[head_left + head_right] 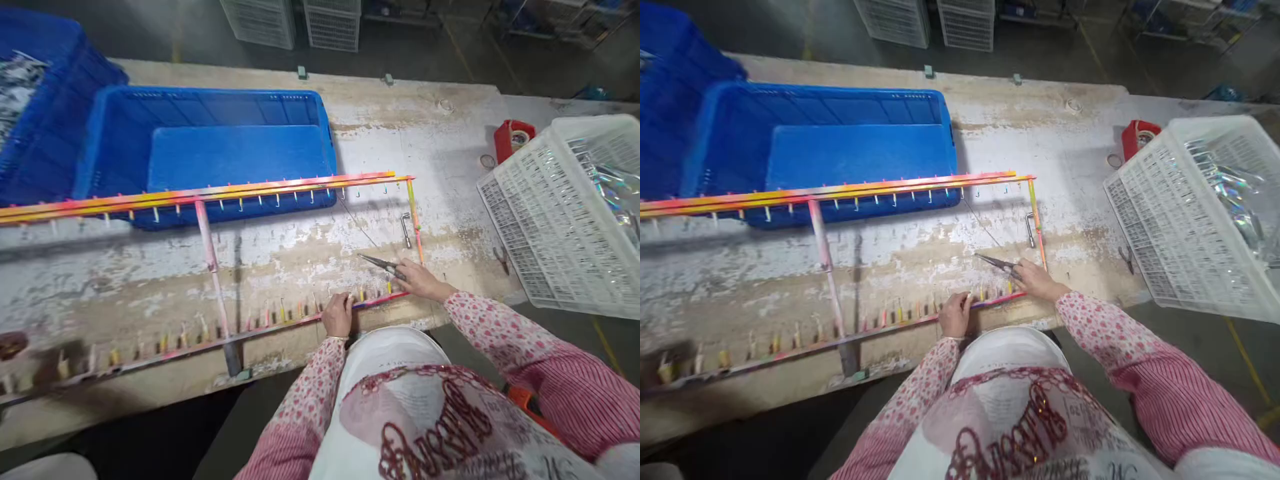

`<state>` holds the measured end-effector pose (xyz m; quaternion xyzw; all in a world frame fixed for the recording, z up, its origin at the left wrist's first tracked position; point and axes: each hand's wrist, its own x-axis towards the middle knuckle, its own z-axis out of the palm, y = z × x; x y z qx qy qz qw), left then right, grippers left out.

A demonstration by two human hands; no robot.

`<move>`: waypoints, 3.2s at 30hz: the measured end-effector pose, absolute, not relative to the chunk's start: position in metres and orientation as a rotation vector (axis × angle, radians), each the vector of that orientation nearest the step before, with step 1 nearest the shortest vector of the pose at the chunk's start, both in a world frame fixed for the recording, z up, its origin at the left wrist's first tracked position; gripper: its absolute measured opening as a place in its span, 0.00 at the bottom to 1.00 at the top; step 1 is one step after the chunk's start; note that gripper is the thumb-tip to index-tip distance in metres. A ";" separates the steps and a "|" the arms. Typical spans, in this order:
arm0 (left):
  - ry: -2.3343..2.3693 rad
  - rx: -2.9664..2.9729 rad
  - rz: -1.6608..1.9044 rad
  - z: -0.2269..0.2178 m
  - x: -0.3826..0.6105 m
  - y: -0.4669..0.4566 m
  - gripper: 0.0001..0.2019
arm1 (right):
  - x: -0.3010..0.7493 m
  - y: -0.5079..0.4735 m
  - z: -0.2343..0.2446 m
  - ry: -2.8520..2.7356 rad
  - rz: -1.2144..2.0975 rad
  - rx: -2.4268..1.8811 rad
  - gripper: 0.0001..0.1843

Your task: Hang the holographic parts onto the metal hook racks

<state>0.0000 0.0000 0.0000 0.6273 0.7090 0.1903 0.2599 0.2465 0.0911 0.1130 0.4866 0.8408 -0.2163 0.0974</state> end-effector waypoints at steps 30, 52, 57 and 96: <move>2.192 1.370 0.380 0.022 -0.065 -0.010 0.16 | 0.156 0.093 0.118 2.675 -0.176 0.901 0.10; 2.077 1.504 0.569 0.006 -0.068 -0.021 0.10 | 0.142 0.116 0.103 2.434 -0.822 1.070 0.14; 2.062 1.506 0.709 0.011 -0.075 -0.020 0.14 | 0.133 0.127 0.111 2.497 -0.562 1.214 0.13; 2.105 1.462 0.613 0.007 -0.146 -0.031 0.09 | 0.070 0.120 0.094 2.323 -0.929 0.876 0.14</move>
